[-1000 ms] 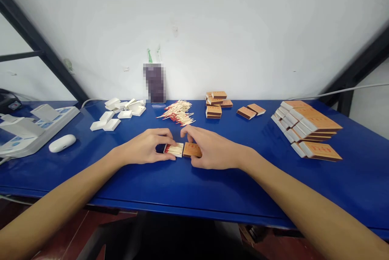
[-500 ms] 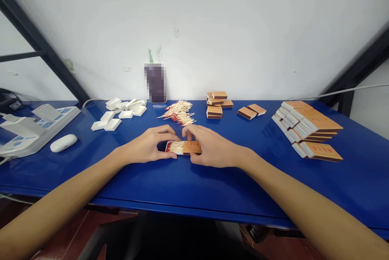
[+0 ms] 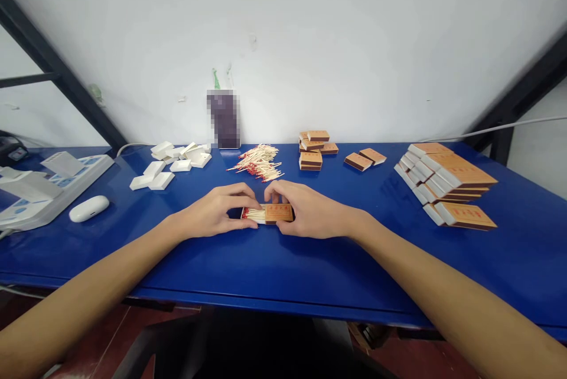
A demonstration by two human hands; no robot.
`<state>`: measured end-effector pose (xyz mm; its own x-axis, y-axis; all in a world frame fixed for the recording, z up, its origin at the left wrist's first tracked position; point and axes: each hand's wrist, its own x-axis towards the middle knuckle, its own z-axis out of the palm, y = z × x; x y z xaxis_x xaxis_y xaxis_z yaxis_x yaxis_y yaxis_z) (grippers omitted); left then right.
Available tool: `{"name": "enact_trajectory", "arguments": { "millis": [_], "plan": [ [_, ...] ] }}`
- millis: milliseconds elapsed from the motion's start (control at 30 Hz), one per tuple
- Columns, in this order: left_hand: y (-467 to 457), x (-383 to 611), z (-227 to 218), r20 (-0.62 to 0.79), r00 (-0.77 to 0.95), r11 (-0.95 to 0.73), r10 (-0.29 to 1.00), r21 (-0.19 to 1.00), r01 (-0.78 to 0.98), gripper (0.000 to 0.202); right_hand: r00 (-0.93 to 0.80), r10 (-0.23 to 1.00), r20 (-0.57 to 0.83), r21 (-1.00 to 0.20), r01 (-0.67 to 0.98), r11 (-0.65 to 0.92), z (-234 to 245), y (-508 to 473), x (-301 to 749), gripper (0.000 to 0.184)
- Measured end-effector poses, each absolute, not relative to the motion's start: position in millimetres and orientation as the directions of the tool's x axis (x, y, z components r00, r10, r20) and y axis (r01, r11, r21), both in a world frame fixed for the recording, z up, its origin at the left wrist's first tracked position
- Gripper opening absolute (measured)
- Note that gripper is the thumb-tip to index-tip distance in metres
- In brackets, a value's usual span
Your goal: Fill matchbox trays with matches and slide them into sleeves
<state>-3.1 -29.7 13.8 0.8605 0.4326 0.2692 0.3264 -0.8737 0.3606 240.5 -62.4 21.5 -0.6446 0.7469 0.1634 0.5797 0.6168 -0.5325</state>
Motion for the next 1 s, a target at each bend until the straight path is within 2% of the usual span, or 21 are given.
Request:
{"name": "enact_trajectory", "arguments": {
  "millis": [133, 300, 467, 567, 667, 767, 867, 1000],
  "plan": [
    [-30.7, -2.1, 10.8, 0.287, 0.872, -0.894, 0.397, 0.337, 0.296, 0.026, -0.646, 0.75, 0.14, -0.528, 0.593, 0.609, 22.8, -61.8, 242.4, 0.028],
    [-30.3, -1.2, 7.4, 0.302, 0.864, -0.883, 0.403, 0.375, 0.281, 0.026, -0.654, 0.743, 0.146, -0.528, 0.583, 0.617, 21.0, -61.6, 243.3, 0.032],
    [-31.1, 0.8, 4.8, 0.389, 0.816, -0.867, 0.427, 0.431, 0.249, 0.045, -0.645, 0.738, 0.198, -0.54, 0.556, 0.632, 18.8, -66.2, 234.6, 0.023],
    [-32.9, 2.9, 4.6, 0.406, 0.809, -0.86, 0.426, 0.458, 0.224, 0.05, -0.635, 0.737, 0.232, -0.53, 0.552, 0.643, 17.2, -67.1, 231.0, 0.023],
    [-33.8, 4.4, 6.3, 0.407, 0.749, -0.816, 0.522, 0.494, 0.3, 0.052, -0.614, 0.728, 0.305, -0.517, 0.536, 0.668, 15.2, -64.7, 232.9, 0.029],
    [-33.3, 5.4, 9.5, 0.338, 0.672, -0.724, 0.659, 0.528, 0.444, 0.032, -0.584, 0.718, 0.379, -0.489, 0.532, 0.691, 13.9, -62.7, 236.2, 0.025],
    [-33.2, 7.3, 12.4, 0.239, 0.676, -0.69, 0.697, 0.479, 0.542, 0.044, -0.566, 0.689, 0.453, -0.441, 0.529, 0.725, 11.9, -62.8, 236.6, 0.028],
    [-35.9, 11.7, 11.7, 0.228, 0.647, -0.668, 0.728, 0.448, 0.594, 0.046, -0.553, 0.608, 0.569, -0.355, 0.502, 0.789, 5.8, -62.8, 233.1, 0.032]
  ]
}}
